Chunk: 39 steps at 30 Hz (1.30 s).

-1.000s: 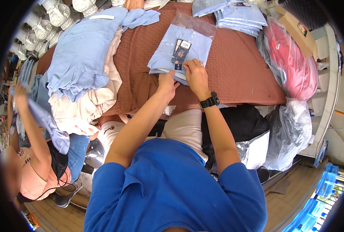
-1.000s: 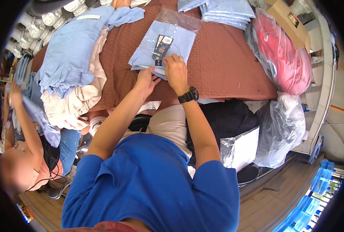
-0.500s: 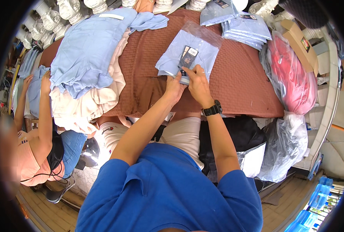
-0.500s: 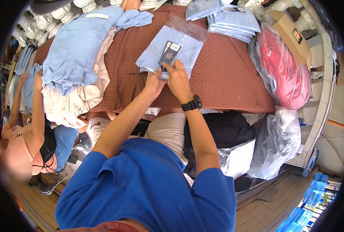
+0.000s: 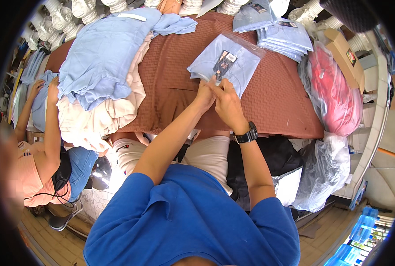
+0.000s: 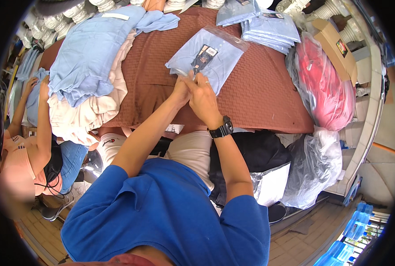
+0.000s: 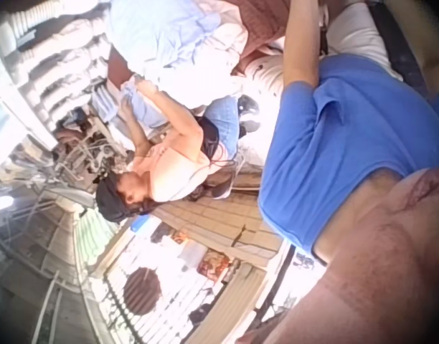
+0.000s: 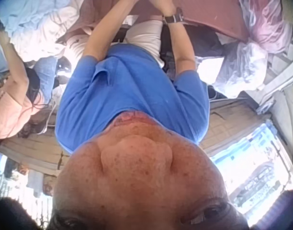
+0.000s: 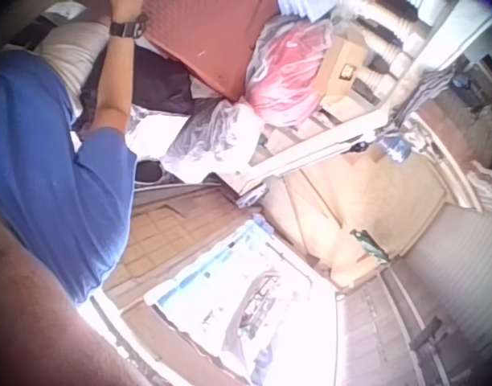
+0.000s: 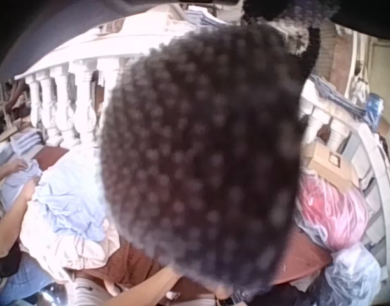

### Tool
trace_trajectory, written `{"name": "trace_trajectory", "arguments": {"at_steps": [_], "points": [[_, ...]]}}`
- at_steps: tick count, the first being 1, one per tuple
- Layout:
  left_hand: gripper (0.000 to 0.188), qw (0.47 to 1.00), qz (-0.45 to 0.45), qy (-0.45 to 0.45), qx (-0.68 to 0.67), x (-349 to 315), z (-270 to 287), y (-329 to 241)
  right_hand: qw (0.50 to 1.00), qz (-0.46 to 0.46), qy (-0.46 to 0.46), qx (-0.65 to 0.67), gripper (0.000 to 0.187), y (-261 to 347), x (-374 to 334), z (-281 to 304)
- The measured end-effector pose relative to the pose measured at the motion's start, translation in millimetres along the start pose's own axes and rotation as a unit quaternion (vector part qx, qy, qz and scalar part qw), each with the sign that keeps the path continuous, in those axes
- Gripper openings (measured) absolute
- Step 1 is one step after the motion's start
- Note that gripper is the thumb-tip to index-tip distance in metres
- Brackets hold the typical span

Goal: The person packages a folded light-blue shirt into a clear plastic bag, seals the bag by hand, and then lays out another light-blue shirt on the table to begin folding it using a cardboard template.

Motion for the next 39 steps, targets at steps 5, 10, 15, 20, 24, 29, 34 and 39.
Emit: {"name": "trace_trajectory", "arguments": {"at_steps": [5,10,15,20,24,29,34,39], "points": [[0.037,0.997,0.075,0.017,0.008,0,18,4,1.000,0.020,-0.002,0.018,0.042,21,-5,0],[0.041,0.971,0.092,-0.060,0.212,3,7,-3,0.998,0.026,0.003,0.049,0.045,51,-15,2],[0.074,0.988,-0.022,-0.049,0.142,-1,0,9,1.000,0.013,0.014,0.013,0.050,67,-23,-1],[0.057,0.762,-0.160,-0.061,0.624,47,19,-52,0.991,0.035,-0.112,0.067,0.044,97,9,8],[0.055,0.608,-0.150,0.149,0.765,48,-102,-155,0.927,0.009,-0.283,0.247,0.049,98,24,19],[0.065,0.399,-0.052,0.204,0.892,15,-82,-115,0.870,-0.064,-0.291,0.393,0.051,96,-10,-32],[0.064,0.388,-0.084,0.205,0.894,-67,25,-63,0.834,-0.186,-0.065,0.515,0.035,93,-98,-109],[0.060,0.484,-0.105,0.169,0.852,-80,37,-61,0.925,-0.144,0.005,0.350,0.020,82,-111,-74]]}}
Point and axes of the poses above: each hand's wrist, its own x-axis towards the middle knuckle, its own z-axis out of the back of the hand, y = z × x, the point moved 2 cm from there along x, towards the middle knuckle, and after that the axes turned 11 degrees about y, right-handed, at the moved point
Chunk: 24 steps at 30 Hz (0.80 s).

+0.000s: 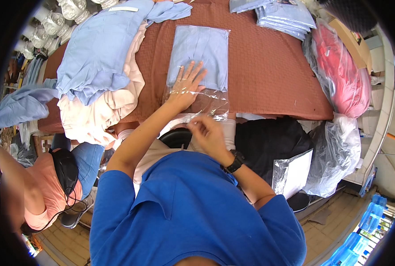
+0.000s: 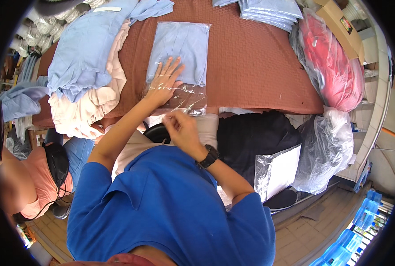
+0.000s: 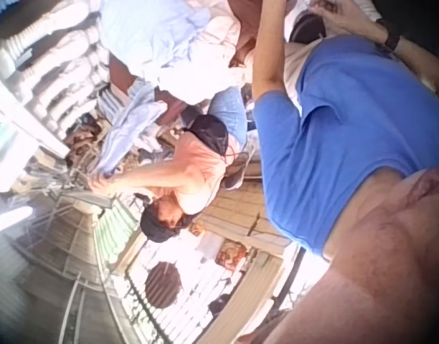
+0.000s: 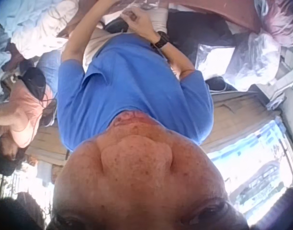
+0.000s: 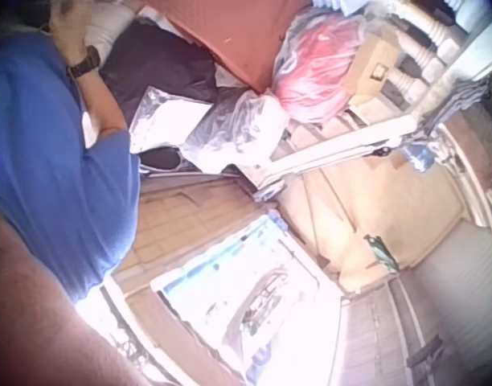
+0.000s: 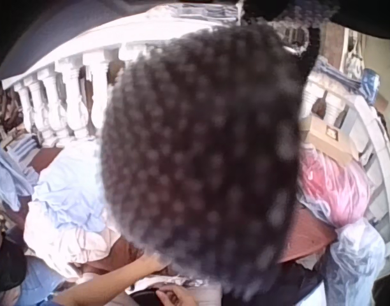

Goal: The person packages a folded light-blue shirt into a clear plastic bag, seals the bag by hand, and then lays out another light-blue shirt on the table to begin folding it using a cardboard template.

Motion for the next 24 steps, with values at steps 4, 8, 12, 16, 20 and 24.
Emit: {"name": "trace_trajectory", "arguments": {"at_steps": [4,8,12,16,20,24], "points": [[0.058,0.991,0.085,-0.053,0.090,-12,13,-31,0.936,0.117,-0.121,-0.310,0.033,21,34,54],[0.055,0.982,0.111,-0.013,0.153,-13,8,-17,0.891,0.063,-0.125,-0.432,0.044,-4,51,68],[0.037,0.994,0.039,-0.101,-0.027,-11,8,-8,0.905,0.050,-0.119,-0.406,0.028,-27,59,72],[0.017,0.988,0.063,-0.085,-0.110,-6,3,-1,0.926,0.055,-0.138,-0.346,0.011,-29,60,67],[0.027,0.991,-0.015,-0.099,-0.084,-3,14,-6,0.936,0.054,-0.171,-0.302,0.009,-44,57,66],[0.053,0.999,-0.023,-0.030,0.001,-11,11,-27,0.945,0.030,-0.190,-0.263,0.011,-48,49,67]]}}
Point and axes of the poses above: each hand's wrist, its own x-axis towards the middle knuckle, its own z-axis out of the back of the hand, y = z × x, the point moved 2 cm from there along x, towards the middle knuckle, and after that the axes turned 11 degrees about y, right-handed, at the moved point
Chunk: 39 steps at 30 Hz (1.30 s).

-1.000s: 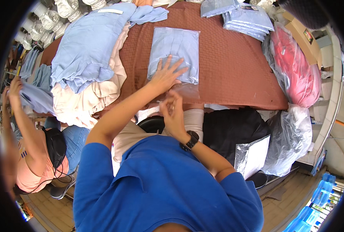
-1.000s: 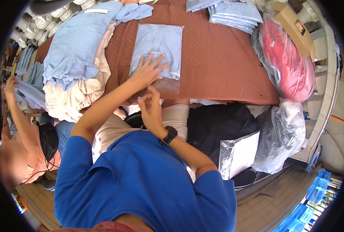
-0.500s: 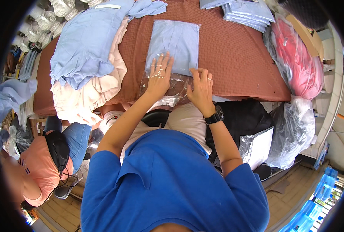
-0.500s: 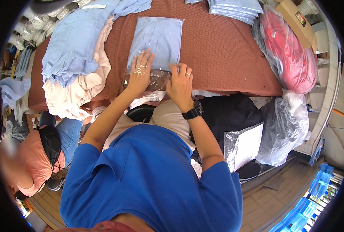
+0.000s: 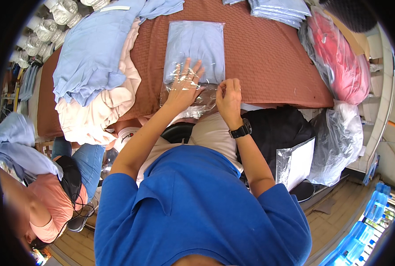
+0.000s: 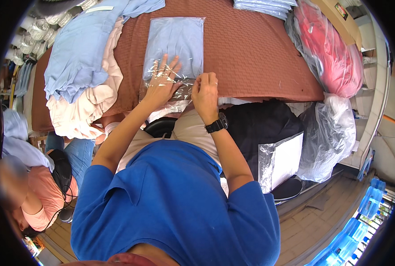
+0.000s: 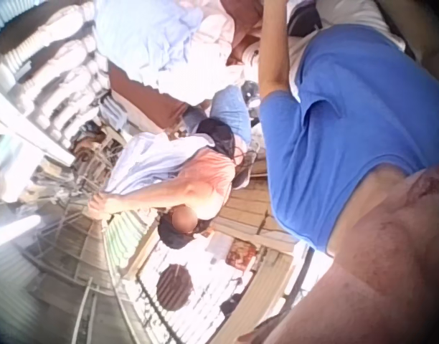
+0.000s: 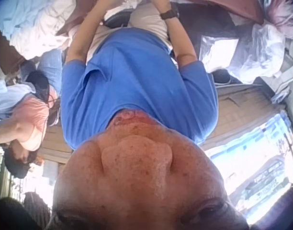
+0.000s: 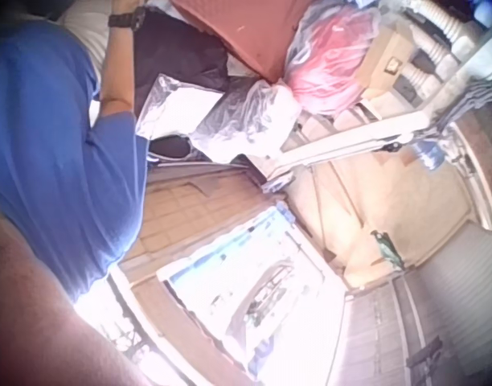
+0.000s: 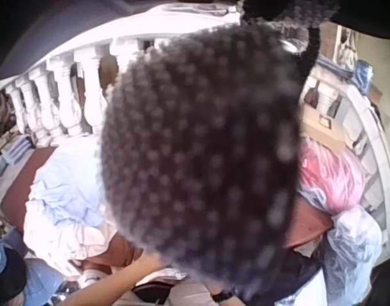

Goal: The person packages a folded light-blue shirt into a clear plastic bag, seals the bag by hand, and then lays out another light-blue shirt on the table to begin folding it using a cardboard template.

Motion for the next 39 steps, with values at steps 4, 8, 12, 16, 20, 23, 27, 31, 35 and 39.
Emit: {"name": "trace_trajectory", "arguments": {"at_steps": [4,8,12,16,20,23,27,31,35,39], "points": [[0.066,0.998,-0.032,0.021,-0.047,15,-3,-9,1.000,-0.014,-0.026,0.009,0.013,4,-4,2],[0.071,0.995,-0.070,0.078,-0.007,30,-13,-10,0.999,-0.002,-0.036,-0.022,0.014,10,-6,7],[0.060,0.995,-0.071,0.053,0.038,34,-18,-8,0.997,-0.013,-0.054,-0.054,0.019,7,-10,8],[0.047,0.996,-0.082,0.005,-0.031,41,-10,-13,0.996,-0.023,-0.059,-0.064,0.030,-3,-13,7],[0.033,0.993,-0.099,-0.005,-0.059,42,-18,0,0.996,-0.017,-0.045,-0.073,0.038,-10,-4,5],[0.025,0.989,-0.055,-0.055,-0.129,46,-17,0,0.996,-0.015,-0.056,-0.062,0.037,-9,2,3],[0.025,0.989,-0.056,-0.063,-0.120,49,-9,-3,0.996,-0.009,-0.058,-0.067,0.036,-3,8,7],[0.030,0.990,-0.046,-0.036,-0.127,52,-3,-3,0.996,-0.012,-0.055,-0.064,0.033,-2,9,7],[0.035,0.989,-0.012,0.022,-0.144,48,-6,5,0.995,0.002,-0.078,-0.065,0.028,2,14,12],[0.036,0.990,-0.096,-0.006,-0.108,42,0,10,0.997,-0.031,-0.064,-0.007,0.020,1,18,5]]}}
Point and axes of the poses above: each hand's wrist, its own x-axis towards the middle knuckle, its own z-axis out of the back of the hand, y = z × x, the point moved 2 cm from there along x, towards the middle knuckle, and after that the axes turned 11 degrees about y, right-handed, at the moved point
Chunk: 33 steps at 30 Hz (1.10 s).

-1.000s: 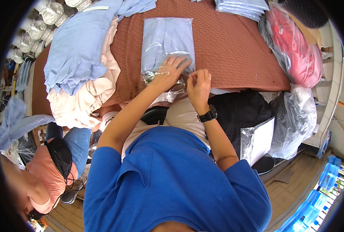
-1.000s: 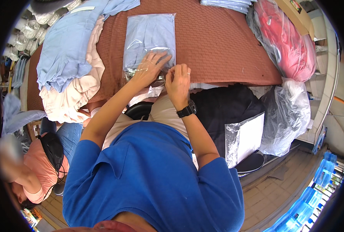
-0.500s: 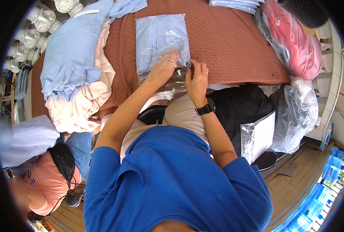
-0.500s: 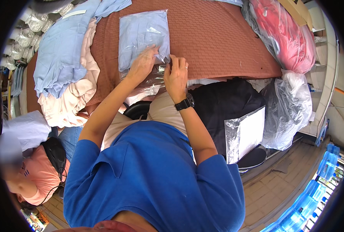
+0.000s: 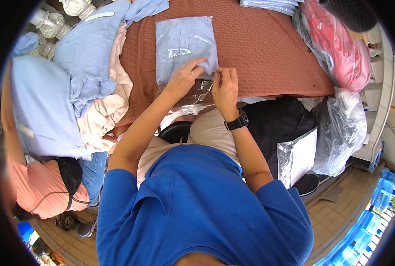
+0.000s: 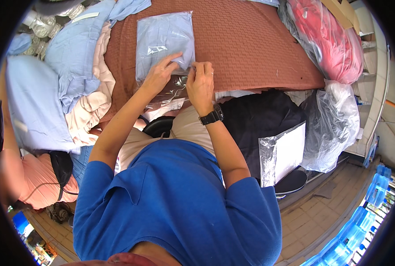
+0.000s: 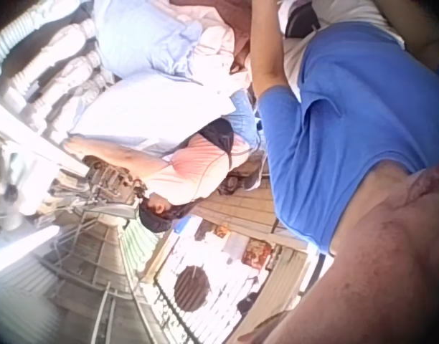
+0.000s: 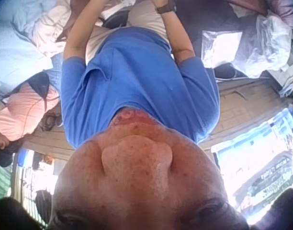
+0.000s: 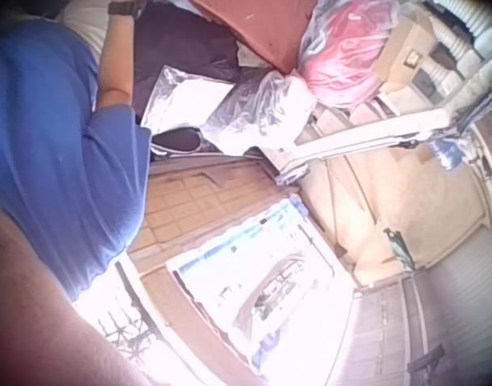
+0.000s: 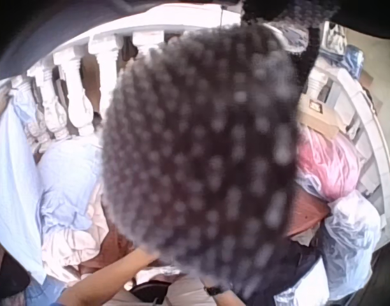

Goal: The person packages a folded light-blue shirt into a clear plastic bag, seals the bag by hand, and then lays out another light-blue shirt on the table to begin folding it using a cardboard template.

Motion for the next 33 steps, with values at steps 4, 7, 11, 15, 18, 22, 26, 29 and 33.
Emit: {"name": "trace_trajectory", "arguments": {"at_steps": [4,7,11,15,18,22,26,29,33], "points": [[0.029,0.999,-0.008,-0.010,0.038,3,3,-6,1.000,0.002,0.000,0.020,0.015,-5,0,-1],[0.027,0.999,0.011,0.010,0.052,1,0,-5,1.000,0.000,0.004,0.026,0.012,-6,0,-3],[0.024,0.998,0.039,0.025,0.051,3,0,-12,0.999,-0.002,0.004,0.039,0.009,-9,0,-6],[0.016,0.991,0.049,0.067,0.107,4,-6,-3,0.999,0.003,0.015,0.052,0.012,-19,-4,-10],[0.012,0.989,0.067,0.069,0.116,6,-11,1,0.998,-0.003,0.016,0.056,0.016,-24,-7,-14],[0.011,0.987,0.031,0.069,0.145,4,-11,5,0.999,0.007,0.019,0.050,0.019,-22,-12,-17],[0.010,0.987,0.039,0.100,0.121,-3,-8,4,0.998,0.020,0.042,0.048,0.024,-15,-16,-18],[0.019,0.982,0.110,0.154,0.012,1,5,-2,0.997,0.025,0.017,0.067,0.025,-20,-17,-20],[0.023,0.968,0.044,0.217,0.118,-4,11,9,0.998,0.020,0.036,0.053,0.031,-15,-18,-19]]}}
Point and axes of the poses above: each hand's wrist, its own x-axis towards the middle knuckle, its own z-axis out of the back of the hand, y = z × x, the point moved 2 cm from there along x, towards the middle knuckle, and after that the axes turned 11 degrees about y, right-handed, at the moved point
